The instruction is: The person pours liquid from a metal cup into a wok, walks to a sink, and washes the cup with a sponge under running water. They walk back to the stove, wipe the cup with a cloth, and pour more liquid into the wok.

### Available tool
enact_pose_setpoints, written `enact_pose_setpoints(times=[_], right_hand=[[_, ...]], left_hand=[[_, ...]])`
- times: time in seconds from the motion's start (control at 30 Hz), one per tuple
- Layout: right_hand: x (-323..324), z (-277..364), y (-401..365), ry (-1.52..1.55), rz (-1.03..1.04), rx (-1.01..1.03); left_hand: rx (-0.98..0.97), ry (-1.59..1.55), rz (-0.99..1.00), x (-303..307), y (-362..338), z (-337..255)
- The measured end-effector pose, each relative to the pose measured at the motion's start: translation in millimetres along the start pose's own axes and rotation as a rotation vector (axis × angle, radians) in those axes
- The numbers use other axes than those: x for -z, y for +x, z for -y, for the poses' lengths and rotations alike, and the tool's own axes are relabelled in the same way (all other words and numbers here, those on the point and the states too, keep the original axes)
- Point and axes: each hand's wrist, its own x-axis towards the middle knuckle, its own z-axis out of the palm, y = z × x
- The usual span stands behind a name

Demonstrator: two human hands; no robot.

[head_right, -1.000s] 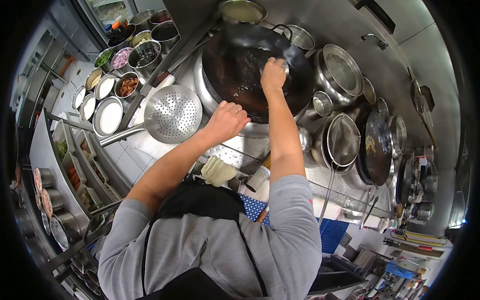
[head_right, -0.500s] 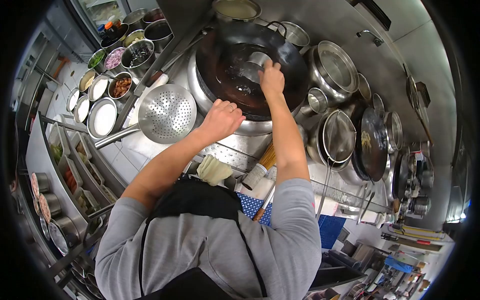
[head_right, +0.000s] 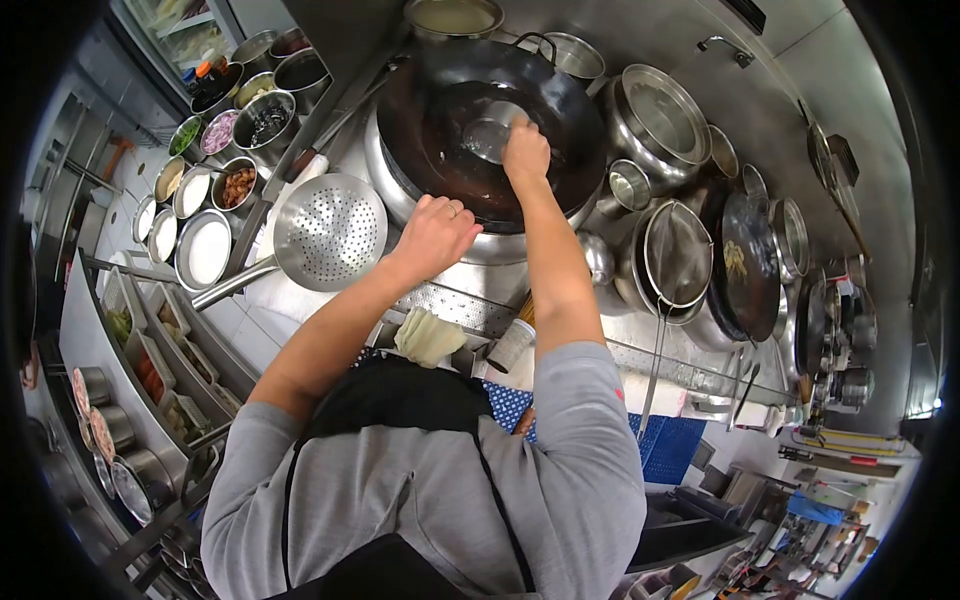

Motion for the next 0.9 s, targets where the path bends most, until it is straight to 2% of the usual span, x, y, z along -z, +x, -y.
enact_pose_setpoints(times=[0.07, 0.17, 0.27, 0.4, 0.43, 0.5, 0.57, 0.67, 0.73, 0.83, 0.9], right_hand=[[-6, -9, 0, -0.047, 0.081, -0.052], [23, 2, -18, -0.047, -0.086, 0.036], [10, -2, -9, 0.017, -0.091, 0.227], [2, -12, -10, -0.127, 0.183, -0.023], [17, -5, -21, -0.097, 0.039, 0.008], [38, 6, -24, 0.009, -0.019, 0.125], [28, 8, -27, 0.053, -0.039, 0.211], [6, 3, -15, -0.074, 0.141, 0.004], [18, 5, -18, -0.123, 0.102, -0.040], [31, 18, -11, -0.008, -0.100, 0.130], [23, 20, -10, 0.002, -0.100, 0.202]], left_hand=[[-0.001, -0.005, -0.011, 0, 0, 1], [-0.006, -0.008, -0.021, 0, 1, 1], [0.004, -0.007, -0.012, -1, -2, -2], [-0.003, 0.002, -0.026, -2, 1, 1], [-0.002, 0.002, -0.027, -1, -1, 0], [-0.011, 0.007, -0.037, -1, 2, 3], [-0.006, -0.004, -0.038, -2, -2, 0], [-0.004, -0.015, -0.043, -2, 0, 1], [0.003, -0.016, -0.038, -3, -1, 1], [0.044, -0.008, 0.041, -1, -1, 0], [0.037, 0.004, 0.025, 0, -2, -1]])
